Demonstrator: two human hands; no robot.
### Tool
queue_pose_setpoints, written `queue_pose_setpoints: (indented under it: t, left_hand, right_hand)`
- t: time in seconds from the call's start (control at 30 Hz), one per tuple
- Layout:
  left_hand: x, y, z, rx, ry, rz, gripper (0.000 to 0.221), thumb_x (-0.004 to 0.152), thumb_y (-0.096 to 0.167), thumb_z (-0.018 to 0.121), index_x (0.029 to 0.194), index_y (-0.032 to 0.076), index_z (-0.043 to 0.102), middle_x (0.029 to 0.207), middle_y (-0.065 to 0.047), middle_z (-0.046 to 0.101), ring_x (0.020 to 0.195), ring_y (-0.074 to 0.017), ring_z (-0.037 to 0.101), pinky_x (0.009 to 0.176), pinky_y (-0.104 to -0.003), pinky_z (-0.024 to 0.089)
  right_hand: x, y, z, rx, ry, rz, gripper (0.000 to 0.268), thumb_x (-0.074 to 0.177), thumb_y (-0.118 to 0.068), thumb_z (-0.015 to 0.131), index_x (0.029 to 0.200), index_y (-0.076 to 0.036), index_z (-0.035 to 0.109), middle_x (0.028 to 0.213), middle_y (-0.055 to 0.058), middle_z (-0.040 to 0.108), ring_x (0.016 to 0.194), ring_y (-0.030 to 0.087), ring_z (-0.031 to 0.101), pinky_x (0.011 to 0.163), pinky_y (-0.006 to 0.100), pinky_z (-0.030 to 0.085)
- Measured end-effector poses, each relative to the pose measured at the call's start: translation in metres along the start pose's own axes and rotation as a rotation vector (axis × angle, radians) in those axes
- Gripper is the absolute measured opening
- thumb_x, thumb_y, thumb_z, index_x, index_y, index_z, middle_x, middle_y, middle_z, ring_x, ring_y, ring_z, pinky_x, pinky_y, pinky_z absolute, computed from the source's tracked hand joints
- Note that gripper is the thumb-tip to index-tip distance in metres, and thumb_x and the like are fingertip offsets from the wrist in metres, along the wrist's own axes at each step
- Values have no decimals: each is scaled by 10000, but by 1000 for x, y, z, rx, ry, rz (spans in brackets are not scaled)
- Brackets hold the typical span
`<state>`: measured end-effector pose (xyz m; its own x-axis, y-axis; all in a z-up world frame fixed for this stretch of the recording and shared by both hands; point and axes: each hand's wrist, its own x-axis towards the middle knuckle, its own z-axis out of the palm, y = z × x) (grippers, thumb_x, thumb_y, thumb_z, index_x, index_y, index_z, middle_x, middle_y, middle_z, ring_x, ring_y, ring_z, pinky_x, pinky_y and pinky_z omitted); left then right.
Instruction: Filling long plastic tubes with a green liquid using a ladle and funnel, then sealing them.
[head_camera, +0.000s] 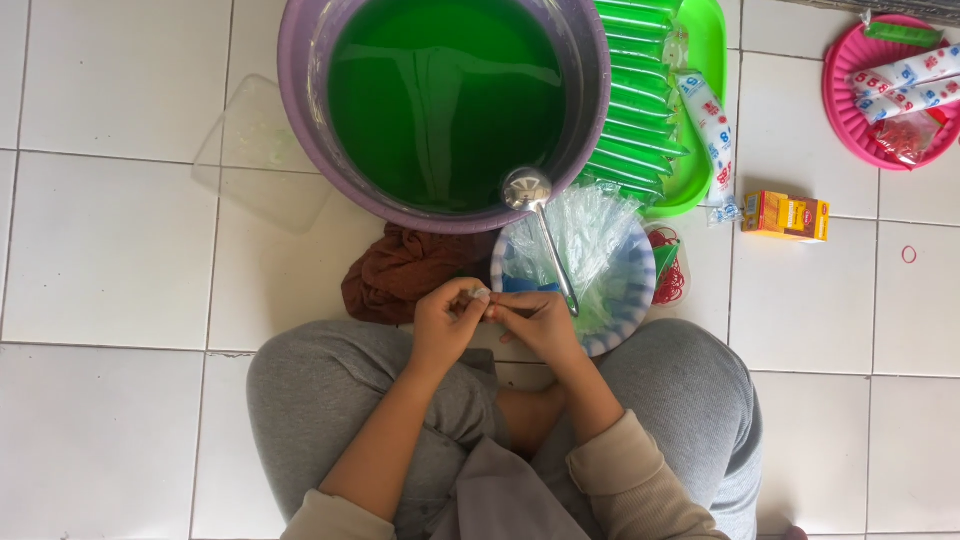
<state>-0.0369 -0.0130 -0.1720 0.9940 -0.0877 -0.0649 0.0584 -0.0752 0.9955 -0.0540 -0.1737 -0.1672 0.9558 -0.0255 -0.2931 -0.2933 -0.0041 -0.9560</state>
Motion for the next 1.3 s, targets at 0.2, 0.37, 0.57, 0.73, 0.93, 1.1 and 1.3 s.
queue_pose_setpoints:
  t: [0.2, 0.37, 0.57, 0.73, 0.93, 1.1, 1.3]
  left_hand:
    - [5, -10, -1, -56, -4, -188, 139, 929, 65, 687, 1033, 20, 769, 850, -186, 751, 740, -213, 694, 646, -364, 550]
    - [9, -12, -1, -32, -88, -229, 145, 922, 125, 719, 1034, 54, 778, 891, -147, 738, 801, -204, 668, 680, -367, 552]
    - [4, 2, -1, 274, -93, 19, 132, 914, 129, 735, 1037, 118, 780, 929, -70, 753, 818, -211, 694, 704, -352, 574]
    - [4, 9, -4, 444, -76, 175, 141, 873, 127, 765, 1012, 145, 780, 895, -23, 756, 843, -220, 718, 763, -347, 587]
    - [6, -4, -5, 503, -55, 232, 202, 824, 59, 796, 992, 170, 780, 891, -1, 755, 875, -219, 720, 831, -358, 563]
    - [8, -7, -9, 523, -63, 54, 253, 794, 132, 841, 1028, 177, 755, 947, -8, 750, 942, -220, 721, 850, -375, 564]
    - [19, 4, -32, 633, -205, -127, 296, 798, 71, 821, 1065, 158, 726, 1017, -45, 758, 1024, -258, 720, 910, -413, 545]
  right_hand:
    - [11, 18, -4, -392, 107, -358, 66, 832, -106, 834, 894, -84, 826, 637, 64, 732, 458, 160, 603, 407, 301, 520]
    - [21, 43, -16, -422, 50, -433, 70, 827, -75, 758, 878, -122, 751, 600, 40, 678, 454, 202, 608, 433, 321, 531]
    - [17, 40, -12, -396, 44, -441, 85, 919, -52, 625, 927, -122, 673, 579, 60, 679, 464, 234, 622, 468, 349, 509]
    - [23, 26, -10, -398, 69, -549, 43, 903, -84, 670, 898, -118, 695, 638, 105, 652, 564, 319, 626, 570, 410, 519]
    - [28, 33, -6, -327, 110, -653, 51, 840, -108, 766, 820, -139, 730, 726, 52, 603, 693, 240, 585, 727, 365, 497]
    - [18, 26, 1, -240, -102, -375, 343, 934, -134, 741, 1226, -62, 574, 1234, 225, 652, 1026, 458, 686, 700, 474, 630]
    - [12, 7, 25, -324, -96, -199, 489, 931, 40, 623, 1369, -1, 410, 1290, 285, 658, 1114, 520, 653, 862, 610, 586]
